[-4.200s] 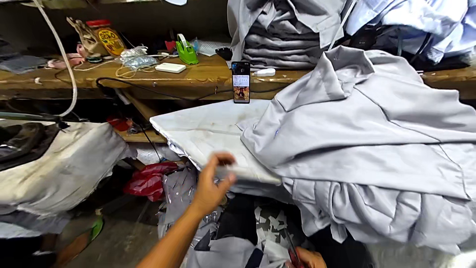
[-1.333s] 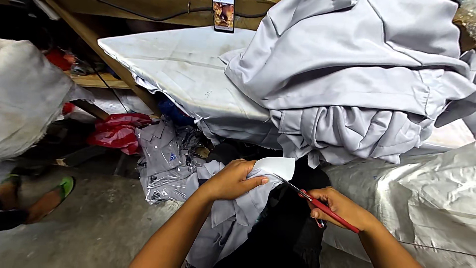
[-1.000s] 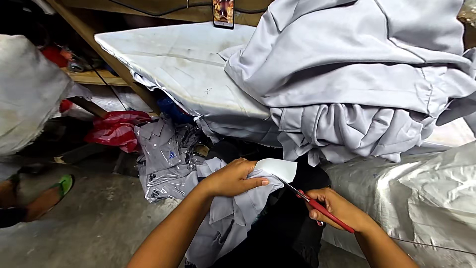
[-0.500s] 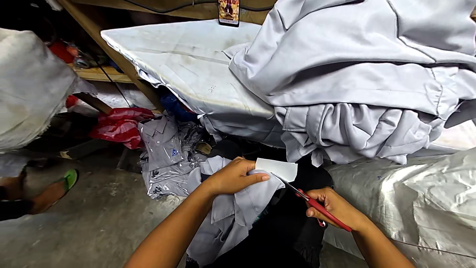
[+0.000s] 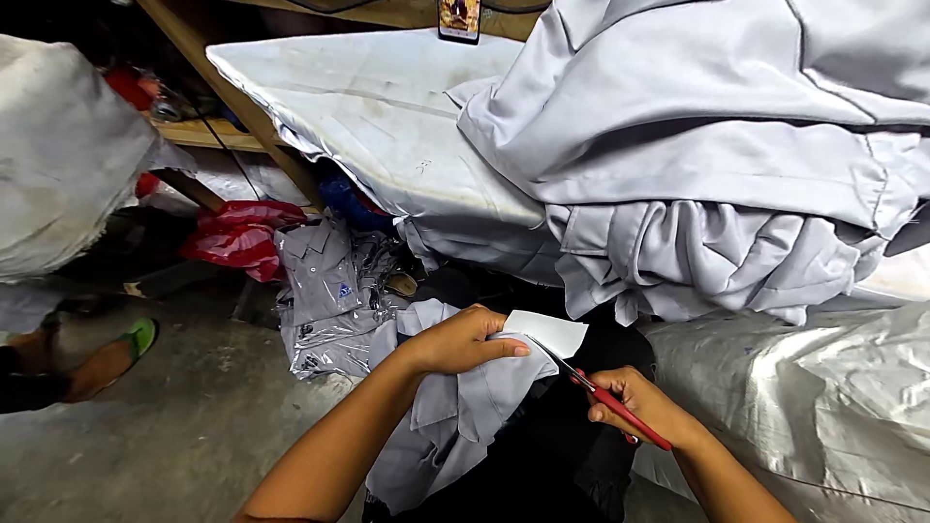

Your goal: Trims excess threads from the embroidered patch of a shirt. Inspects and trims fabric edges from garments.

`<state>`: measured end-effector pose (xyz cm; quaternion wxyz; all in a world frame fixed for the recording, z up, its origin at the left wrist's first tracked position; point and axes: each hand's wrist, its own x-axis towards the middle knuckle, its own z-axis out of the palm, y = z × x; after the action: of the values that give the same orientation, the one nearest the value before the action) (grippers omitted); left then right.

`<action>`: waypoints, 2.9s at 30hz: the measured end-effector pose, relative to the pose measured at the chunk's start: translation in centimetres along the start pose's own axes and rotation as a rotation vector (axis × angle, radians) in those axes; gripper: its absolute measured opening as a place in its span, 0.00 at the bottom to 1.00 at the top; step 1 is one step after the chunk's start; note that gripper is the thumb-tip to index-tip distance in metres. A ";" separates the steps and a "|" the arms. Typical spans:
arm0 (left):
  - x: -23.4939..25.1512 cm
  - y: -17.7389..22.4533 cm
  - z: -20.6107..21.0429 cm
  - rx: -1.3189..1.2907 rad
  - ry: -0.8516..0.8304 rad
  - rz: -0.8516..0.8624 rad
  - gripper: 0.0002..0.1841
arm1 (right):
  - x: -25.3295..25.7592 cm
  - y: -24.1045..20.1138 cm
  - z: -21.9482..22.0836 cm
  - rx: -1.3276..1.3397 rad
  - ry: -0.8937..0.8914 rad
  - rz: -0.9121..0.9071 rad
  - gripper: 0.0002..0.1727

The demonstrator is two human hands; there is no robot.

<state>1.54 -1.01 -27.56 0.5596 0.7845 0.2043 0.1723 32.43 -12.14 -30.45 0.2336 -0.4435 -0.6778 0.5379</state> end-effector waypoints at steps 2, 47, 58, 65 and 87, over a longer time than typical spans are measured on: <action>0.0 -0.1 -0.1 -0.004 -0.017 0.014 0.14 | 0.1 0.1 0.2 0.007 -0.019 -0.021 0.35; -2.1 -0.8 -0.1 0.441 -0.304 -0.069 0.37 | 7.7 -4.1 5.0 -0.245 0.377 -0.267 0.09; -7.8 3.1 -0.5 0.988 0.724 -0.057 0.16 | 13.3 -8.2 8.0 -0.160 0.671 -0.436 0.08; -6.8 2.6 3.4 1.003 1.040 -0.032 0.17 | 14.8 -10.4 7.7 -0.038 0.638 -0.383 0.09; -1.3 2.5 2.2 -0.063 0.524 -0.071 0.08 | 7.7 -6.1 4.1 0.158 0.689 -0.429 0.05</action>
<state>1.84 -4.20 -25.94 0.5174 0.6877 0.3642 0.3558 23.25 -7.84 -27.26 0.5870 -0.4271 -0.5937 0.3473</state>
